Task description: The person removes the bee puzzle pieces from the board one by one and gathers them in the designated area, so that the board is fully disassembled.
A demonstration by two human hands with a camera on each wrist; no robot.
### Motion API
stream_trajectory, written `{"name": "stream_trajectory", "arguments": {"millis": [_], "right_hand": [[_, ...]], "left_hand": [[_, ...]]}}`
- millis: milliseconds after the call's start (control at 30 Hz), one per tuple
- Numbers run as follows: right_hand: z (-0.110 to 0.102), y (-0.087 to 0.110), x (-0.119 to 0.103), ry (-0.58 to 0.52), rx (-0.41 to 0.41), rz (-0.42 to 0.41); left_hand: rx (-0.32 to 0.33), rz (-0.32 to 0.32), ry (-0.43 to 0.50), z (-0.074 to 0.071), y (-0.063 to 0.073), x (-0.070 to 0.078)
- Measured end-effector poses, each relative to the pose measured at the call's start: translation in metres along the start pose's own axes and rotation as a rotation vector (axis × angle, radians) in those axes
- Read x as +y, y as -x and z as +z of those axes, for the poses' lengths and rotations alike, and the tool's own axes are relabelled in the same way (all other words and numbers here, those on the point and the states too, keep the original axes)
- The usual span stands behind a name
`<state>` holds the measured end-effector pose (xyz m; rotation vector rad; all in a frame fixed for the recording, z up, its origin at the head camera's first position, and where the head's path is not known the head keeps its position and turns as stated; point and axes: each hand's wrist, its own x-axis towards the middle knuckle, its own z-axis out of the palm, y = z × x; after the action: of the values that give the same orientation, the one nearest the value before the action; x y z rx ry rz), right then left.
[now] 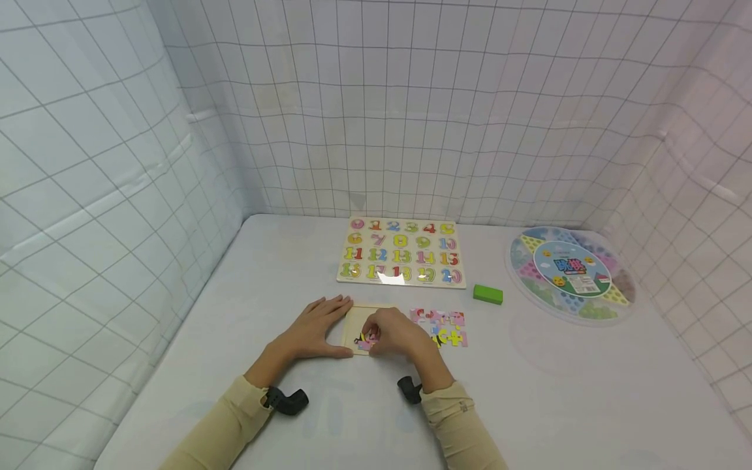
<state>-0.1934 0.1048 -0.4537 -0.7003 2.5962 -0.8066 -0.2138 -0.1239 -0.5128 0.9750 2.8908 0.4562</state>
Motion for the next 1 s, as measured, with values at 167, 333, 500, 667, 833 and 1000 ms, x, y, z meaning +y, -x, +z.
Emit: {"name": "stream_trajectory", "arguments": {"millis": [167,333,500,667,833,1000], "right_hand": [[-0.0005,0.0001,-0.0002,-0.007,0.001,0.006],[-0.0009,0.0007,0.0012,-0.032,0.008,0.023],[-0.0033,0.0022,0.0025,-0.057,0.029,0.026],[-0.0044,0.0033,0.0044,-0.077,0.05,0.02],[-0.005,0.0034,0.007,-0.102,0.041,0.001],[-0.005,0.0028,0.0084,-0.123,0.024,-0.003]], "left_hand": [[0.002,-0.001,0.005,-0.0009,0.0003,0.0006],[0.004,0.001,0.0,-0.0013,-0.0001,0.0004],[0.004,0.005,0.001,-0.0014,-0.0012,-0.0004],[0.004,0.006,0.003,-0.0013,-0.001,-0.0004],[0.009,0.01,0.007,-0.0011,-0.0006,0.0002],[0.007,0.008,0.005,-0.0004,-0.0008,-0.0005]]}}
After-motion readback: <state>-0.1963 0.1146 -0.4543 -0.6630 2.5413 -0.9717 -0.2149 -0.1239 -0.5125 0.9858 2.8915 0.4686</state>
